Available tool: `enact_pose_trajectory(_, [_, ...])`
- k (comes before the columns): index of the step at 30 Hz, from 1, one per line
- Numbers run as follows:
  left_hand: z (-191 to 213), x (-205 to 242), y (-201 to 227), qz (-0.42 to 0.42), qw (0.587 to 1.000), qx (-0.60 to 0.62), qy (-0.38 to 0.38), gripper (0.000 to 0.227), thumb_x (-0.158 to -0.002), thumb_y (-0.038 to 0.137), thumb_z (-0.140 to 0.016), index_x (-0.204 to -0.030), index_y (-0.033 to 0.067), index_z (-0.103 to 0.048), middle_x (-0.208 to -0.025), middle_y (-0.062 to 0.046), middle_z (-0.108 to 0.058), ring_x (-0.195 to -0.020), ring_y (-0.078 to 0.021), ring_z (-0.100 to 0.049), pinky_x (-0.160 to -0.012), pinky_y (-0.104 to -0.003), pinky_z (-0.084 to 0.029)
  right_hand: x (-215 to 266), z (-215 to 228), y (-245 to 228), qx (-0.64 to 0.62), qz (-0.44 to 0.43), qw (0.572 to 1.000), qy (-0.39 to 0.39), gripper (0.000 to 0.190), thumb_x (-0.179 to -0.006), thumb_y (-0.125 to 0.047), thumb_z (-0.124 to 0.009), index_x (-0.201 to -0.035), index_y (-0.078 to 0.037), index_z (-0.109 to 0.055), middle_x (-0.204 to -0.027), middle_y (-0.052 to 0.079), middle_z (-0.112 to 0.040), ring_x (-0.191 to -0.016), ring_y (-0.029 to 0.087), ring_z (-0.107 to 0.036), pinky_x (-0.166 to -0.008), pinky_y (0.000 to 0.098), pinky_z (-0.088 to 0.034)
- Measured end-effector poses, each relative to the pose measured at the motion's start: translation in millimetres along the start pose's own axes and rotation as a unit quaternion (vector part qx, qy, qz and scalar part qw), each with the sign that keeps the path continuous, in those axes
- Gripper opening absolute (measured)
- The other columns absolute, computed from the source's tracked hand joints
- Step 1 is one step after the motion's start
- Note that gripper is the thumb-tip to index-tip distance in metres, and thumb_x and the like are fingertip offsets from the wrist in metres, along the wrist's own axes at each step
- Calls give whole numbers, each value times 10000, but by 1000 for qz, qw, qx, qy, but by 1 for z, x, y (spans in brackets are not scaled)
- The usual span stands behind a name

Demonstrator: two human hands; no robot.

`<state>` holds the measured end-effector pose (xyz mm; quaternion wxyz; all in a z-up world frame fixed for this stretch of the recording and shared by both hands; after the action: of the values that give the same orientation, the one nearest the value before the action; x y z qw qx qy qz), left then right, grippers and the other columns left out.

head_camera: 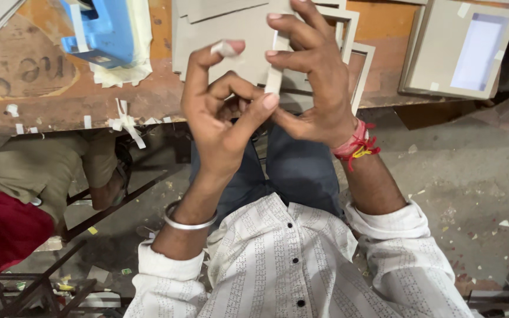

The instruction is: The person assembles small photo frames by hand, applying adhesive tape to the edges of cardboard frames and attaching white backing sheets. They handle multiple frames one at a time, aligning and pressing the pieces together, then placing completed units on the table.

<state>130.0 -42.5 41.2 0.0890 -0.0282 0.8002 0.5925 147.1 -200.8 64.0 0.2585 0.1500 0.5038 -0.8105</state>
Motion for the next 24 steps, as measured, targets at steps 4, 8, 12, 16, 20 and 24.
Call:
enact_pose_trajectory(4, [-10,-12,-9,26,997,65,42,441,-957,-36,-798,-1318,-9,-547,-1091,-14,-646,-624,10,-510,-549,-160,-395,8,-1,-4,43,20,999,-6,637,-832,-153,-990,-1315,-99,-579,-1528,161,-516,-1532,433,-340,-1240,493,-460])
enact_pose_trajectory(8, [-6,-18,-19,55,993,59,91,327,-994,7,-702,-1285,5,-553,-1088,31,-666,-614,-54,-612,-504,-214,-470,17,6,1,55,29,998,22,742,-826,-234,-988,-1358,-61,-501,-1512,179,-510,-1528,411,-320,-1288,564,-367])
enact_pose_trajectory(12, [19,-1,-22,27,994,-7,109,313,-1060,69,-638,-1351,41,-526,-771,-9,-633,-694,-80,-646,-581,-197,-450,39,26,5,98,53,991,69,804,-783,-350,-1002,-1315,-30,-492,-1417,220,-507,-1479,426,-345,-1271,606,-356])
enact_pose_trajectory(16, [44,31,-44,68,986,-41,149,361,-1087,61,-676,-1388,16,-482,-882,-63,-638,-748,-66,-597,-577,-186,-443,63,30,9,216,16,975,52,467,-825,-317,-985,-1161,-126,-724,-1299,116,-617,-1422,353,-458,-1205,522,-441])
enact_pose_trajectory(20, [44,41,-56,79,982,-43,165,496,-1041,62,-675,-1443,23,-388,-1072,-97,-667,-789,-71,-598,-642,-216,-538,72,13,11,291,-27,956,-4,249,-868,-217,-939,-1065,-152,-801,-1166,46,-693,-1196,291,-592,-1025,470,-420])
enact_pose_trajectory(24, [25,36,-48,79,986,-61,134,610,-1024,31,-710,-1492,18,-318,-1268,-177,-675,-928,-117,-670,-756,-253,-621,59,6,-4,320,5,947,22,173,-862,-137,-902,-1005,-178,-814,-971,-24,-681,-956,228,-609,-942,453,-350])
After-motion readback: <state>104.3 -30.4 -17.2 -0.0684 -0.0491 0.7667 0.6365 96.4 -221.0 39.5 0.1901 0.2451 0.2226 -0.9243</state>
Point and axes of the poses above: each hand's wrist, its own x-axis away from the middle knuckle, its own z-axis out of the back of the hand, y = z × x, the point moved 8 cm from there along -x, towards the middle knuckle
